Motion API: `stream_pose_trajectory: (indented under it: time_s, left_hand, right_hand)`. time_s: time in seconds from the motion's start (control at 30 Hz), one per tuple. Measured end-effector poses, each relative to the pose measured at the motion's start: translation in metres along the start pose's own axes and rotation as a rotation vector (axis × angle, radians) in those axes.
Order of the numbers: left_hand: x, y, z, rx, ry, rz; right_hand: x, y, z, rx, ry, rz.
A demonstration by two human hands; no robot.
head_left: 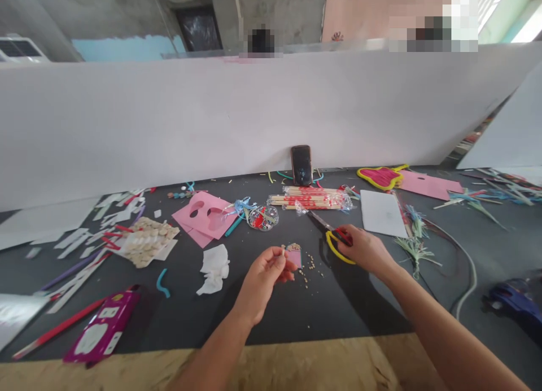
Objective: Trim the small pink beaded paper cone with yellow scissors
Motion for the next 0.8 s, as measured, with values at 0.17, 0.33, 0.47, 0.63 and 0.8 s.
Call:
stream_pose_trajectory:
  time_s: [0.17,0.33,0.47,0.63,0.8]
  left_hand:
    - [0.014,0.004,0.005,0.038,0.105,0.008]
    - [0.012,0.008,0.014,0.053,0.117,-0.065]
    - [0.005,0.004,0.019,0.065,0.162,-0.098]
    - [0.007,-0.011,0.015,0.187,0.251,0.026]
    - [0.008,-0.011,0.010,0.220,0.265,0.158]
  right_hand:
    - [0.012,-0.017,-0.009,0.036,0.071,0.396]
    - [-0.021,-0.019,-0.019,0.038,-0.035,0.787]
    - [-0.057,-0.015,-0.019,0.102,-0.205,0.625]
    - [-0.087,-0.003,-0.028,0.137,-0.435,0.075]
    - [-0.099,0.013,-0.039,0.023,-0.542,-0.053]
Point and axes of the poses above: each hand's wrist, its own z-axis towards the middle knuckle, its own y-axis out of the palm, x = y × z, the point moved 7 cm from there along z, towards the middle knuckle, and after that the axes turned 11 degrees about -y, right-handed, at the moved point
